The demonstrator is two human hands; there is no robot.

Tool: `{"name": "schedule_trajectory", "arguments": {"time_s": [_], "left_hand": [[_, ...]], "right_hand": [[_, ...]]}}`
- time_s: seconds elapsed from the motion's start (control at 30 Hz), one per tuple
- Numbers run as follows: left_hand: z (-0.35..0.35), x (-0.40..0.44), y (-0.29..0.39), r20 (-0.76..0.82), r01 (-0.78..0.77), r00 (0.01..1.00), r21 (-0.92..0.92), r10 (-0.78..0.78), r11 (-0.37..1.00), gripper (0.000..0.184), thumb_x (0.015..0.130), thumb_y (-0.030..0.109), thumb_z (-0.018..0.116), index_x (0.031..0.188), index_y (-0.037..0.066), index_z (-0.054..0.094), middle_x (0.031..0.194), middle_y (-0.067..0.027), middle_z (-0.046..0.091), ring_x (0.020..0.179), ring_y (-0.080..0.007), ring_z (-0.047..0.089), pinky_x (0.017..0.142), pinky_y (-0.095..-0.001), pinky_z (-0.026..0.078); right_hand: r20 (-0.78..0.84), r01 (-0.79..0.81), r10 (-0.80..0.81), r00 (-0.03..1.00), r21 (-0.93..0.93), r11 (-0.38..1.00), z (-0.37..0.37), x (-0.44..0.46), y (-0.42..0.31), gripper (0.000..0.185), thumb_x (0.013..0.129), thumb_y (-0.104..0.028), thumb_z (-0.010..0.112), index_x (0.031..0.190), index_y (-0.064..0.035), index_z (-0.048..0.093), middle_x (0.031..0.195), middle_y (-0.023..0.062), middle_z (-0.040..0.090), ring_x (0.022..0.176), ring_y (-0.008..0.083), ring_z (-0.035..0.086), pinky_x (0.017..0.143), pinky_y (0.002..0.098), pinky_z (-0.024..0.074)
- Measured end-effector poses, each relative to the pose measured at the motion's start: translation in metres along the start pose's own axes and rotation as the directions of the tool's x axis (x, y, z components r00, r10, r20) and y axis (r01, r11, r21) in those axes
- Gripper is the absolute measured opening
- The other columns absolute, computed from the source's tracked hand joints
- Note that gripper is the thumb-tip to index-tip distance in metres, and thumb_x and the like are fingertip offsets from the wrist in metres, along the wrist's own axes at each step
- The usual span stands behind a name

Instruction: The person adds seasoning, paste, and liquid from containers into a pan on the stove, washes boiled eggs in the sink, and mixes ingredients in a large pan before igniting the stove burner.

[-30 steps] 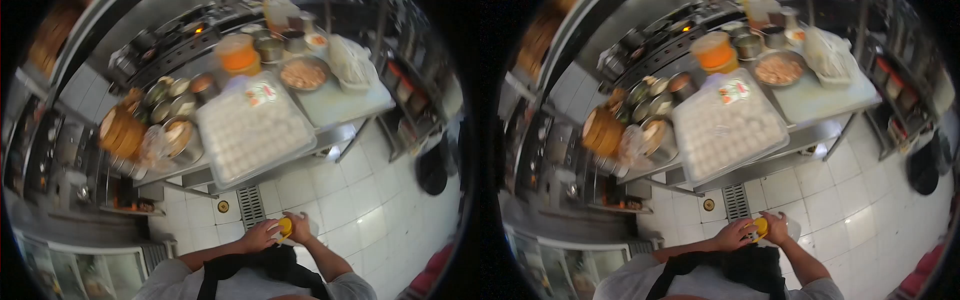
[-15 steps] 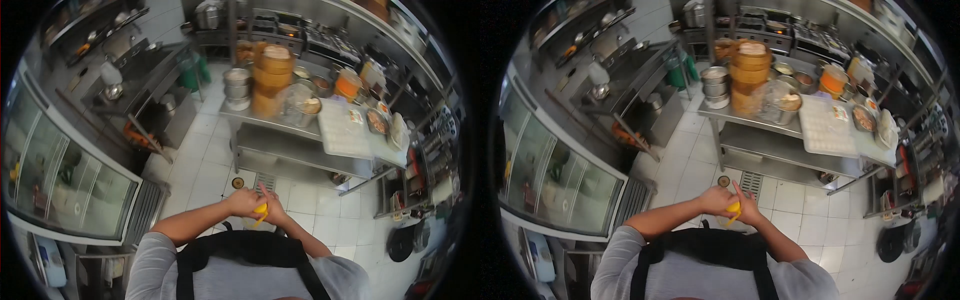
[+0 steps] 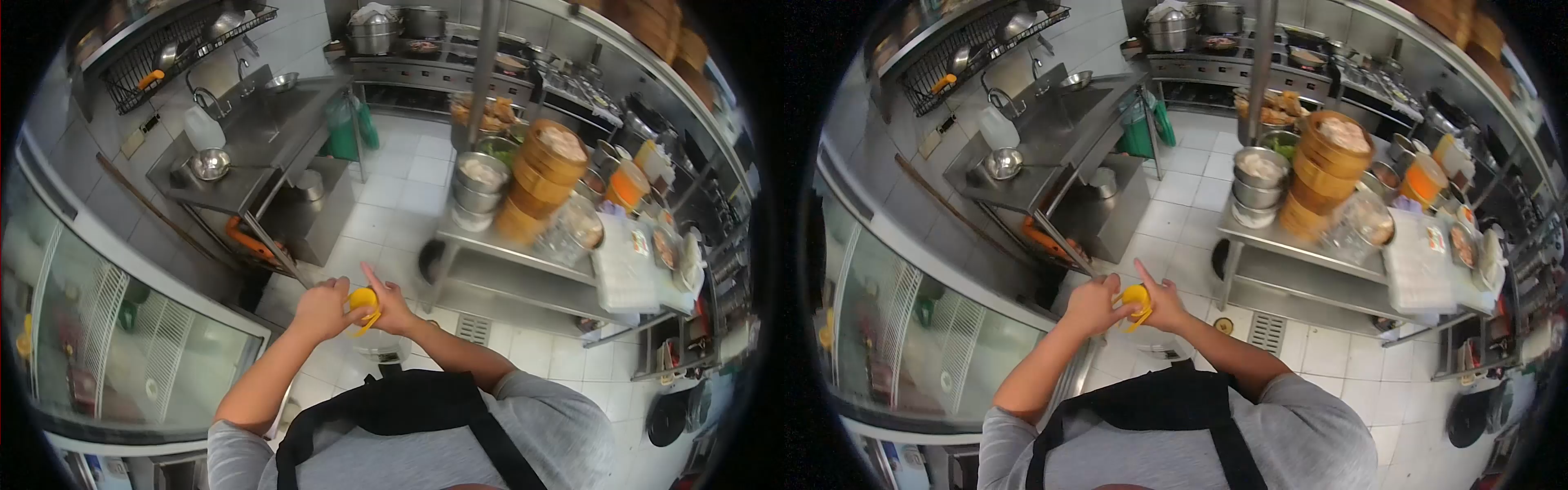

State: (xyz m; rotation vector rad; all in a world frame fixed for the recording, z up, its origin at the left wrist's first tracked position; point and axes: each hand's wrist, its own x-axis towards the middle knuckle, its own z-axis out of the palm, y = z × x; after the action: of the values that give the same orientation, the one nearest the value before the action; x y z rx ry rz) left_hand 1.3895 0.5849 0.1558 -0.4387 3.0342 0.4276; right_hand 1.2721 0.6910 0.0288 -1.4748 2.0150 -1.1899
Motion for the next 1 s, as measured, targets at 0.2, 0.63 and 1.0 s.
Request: {"name": "schedule_trajectory", "arguments": {"time_s": [0.2, 0.63, 1.0], "left_hand": [[-0.023, 0.084, -0.120, -0.174, -0.335, 0.940, -0.322, 0.292, 0.885, 0.042, 0.067, -0.001, 0.067, 0.106, 0.008, 0.056, 0.116, -0.0149, 0.051, 0.104, -0.0332, 0.052, 0.085, -0.0394, 0.045], [-0.073, 0.340, -0.252, -0.101, -0.052, 0.994, -0.105, 0.041, 0.993, 0.048, 0.066, 0.029, 0.071, 0.102, 0.002, 0.052, 0.099, -0.0177, 0.049, 0.090, -0.0359, 0.054, 0.078, -0.0415, 0.045], [-0.118, 0.634, -0.316, -0.033, -0.074, 0.994, -0.892, 0.100, 0.445, 0.016, 0.084, 0.015, 0.055, 0.097, 0.005, 0.056, 0.082, -0.0033, 0.058, 0.077, -0.0172, 0.058, 0.065, -0.0294, 0.045]], "right_hand": [[0.113, 0.099, -0.096, 0.989, -0.023, 0.995, 0.003, 0.149, 0.016, 0.116, 0.060, -0.036, 0.077, 0.142, -0.0206, -0.004, 0.114, 0.0054, 0.058, 0.110, 0.0260, 0.052, 0.096, 0.0555, 0.0244], [0.077, -0.023, 0.020, 0.997, 0.042, 0.999, -0.038, 0.411, 0.099, 0.117, 0.062, -0.035, 0.076, 0.142, -0.0191, -0.008, 0.116, 0.0058, 0.056, 0.112, 0.0275, 0.050, 0.099, 0.0542, 0.0221], [-0.226, -0.174, 0.171, 0.959, 0.006, 0.985, -0.173, 0.574, 0.226, 0.122, 0.056, -0.035, 0.080, 0.142, -0.0226, -0.005, 0.126, 0.0087, 0.049, 0.109, 0.0296, 0.053, 0.094, 0.0550, 0.0282]]}}
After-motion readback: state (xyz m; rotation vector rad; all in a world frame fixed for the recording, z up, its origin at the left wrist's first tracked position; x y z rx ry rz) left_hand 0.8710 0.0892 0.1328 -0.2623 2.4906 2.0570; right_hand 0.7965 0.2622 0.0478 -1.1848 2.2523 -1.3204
